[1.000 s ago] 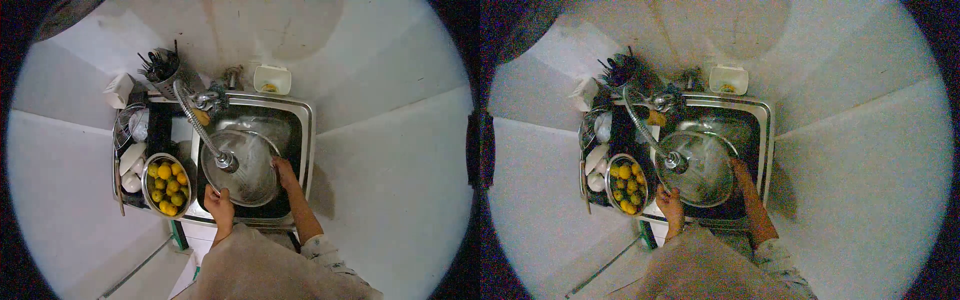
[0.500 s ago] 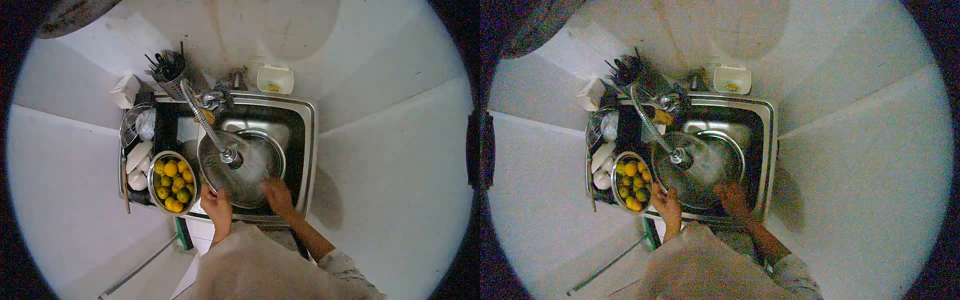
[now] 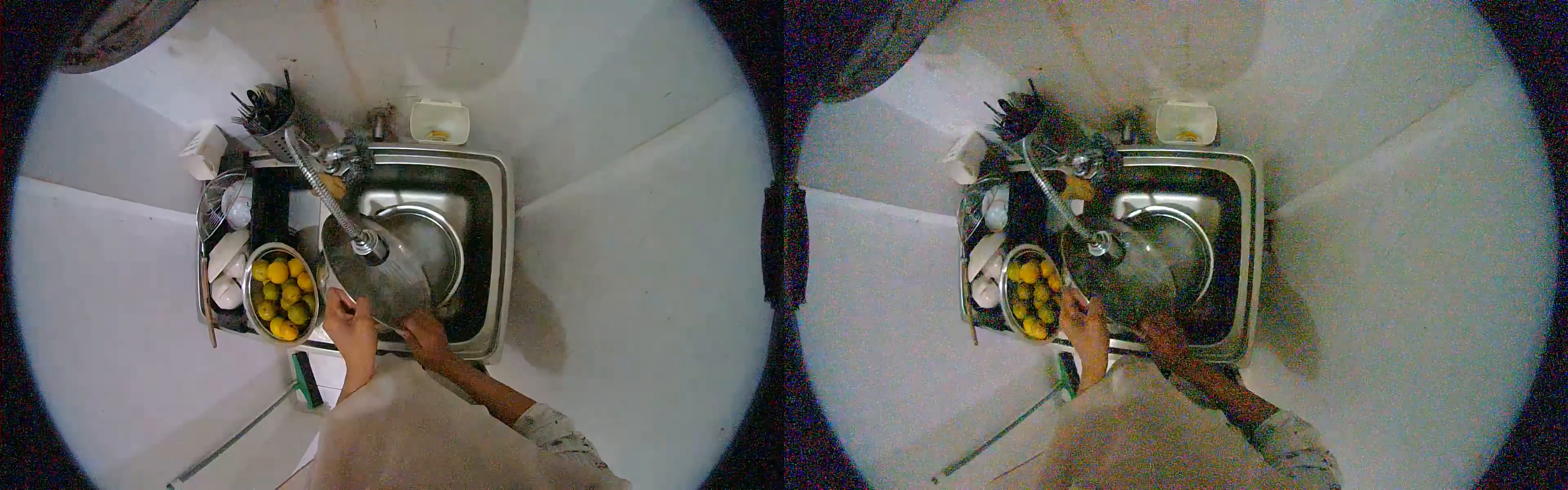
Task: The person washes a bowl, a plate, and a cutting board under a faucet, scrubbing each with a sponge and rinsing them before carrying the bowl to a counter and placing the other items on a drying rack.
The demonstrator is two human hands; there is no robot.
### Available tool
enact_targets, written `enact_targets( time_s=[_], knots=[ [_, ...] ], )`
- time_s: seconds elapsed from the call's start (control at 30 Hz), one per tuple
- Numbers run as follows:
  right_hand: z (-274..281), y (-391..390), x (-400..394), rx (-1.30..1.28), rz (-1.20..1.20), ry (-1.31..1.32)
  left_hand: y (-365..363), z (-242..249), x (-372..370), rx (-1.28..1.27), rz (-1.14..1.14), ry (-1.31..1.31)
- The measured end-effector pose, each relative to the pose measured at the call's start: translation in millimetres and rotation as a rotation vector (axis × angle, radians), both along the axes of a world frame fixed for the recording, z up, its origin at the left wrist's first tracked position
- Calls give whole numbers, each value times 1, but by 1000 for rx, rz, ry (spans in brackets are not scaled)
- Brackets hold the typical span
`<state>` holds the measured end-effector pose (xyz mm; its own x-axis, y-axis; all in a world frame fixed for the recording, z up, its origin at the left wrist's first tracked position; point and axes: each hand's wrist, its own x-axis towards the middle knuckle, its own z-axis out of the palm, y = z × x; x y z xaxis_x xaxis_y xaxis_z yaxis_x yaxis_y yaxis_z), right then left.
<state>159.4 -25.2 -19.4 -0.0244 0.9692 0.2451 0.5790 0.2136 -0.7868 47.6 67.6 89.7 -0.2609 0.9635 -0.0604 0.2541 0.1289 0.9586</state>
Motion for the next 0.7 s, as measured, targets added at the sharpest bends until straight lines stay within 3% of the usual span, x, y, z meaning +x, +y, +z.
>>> enact_targets(
  time_s=[0.1,0.23,0.3,0.47,0.53,0.63,0.7],
  knots=[
    [24,6,3,-10,-57,63,5,26,10,36,-40,6],
    [42,9,5,-57,-120,35,12,26,4,-60,-96,15],
    [56,12,9,-61,-131,58,13,27,2,-225,-74,-215],
    [88,24,30,-39,-77,85,5,29,-13,-263,-164,-95],
    [99,24,41,-64,-34,-143,-1,30,-18,-282,-165,-60],
    [110,30,57,93,57,-213,-15,23,-24,-365,-182,-80],
    [119,34,66,121,123,-272,-27,5,-26,-384,-94,-246]
  ],
)
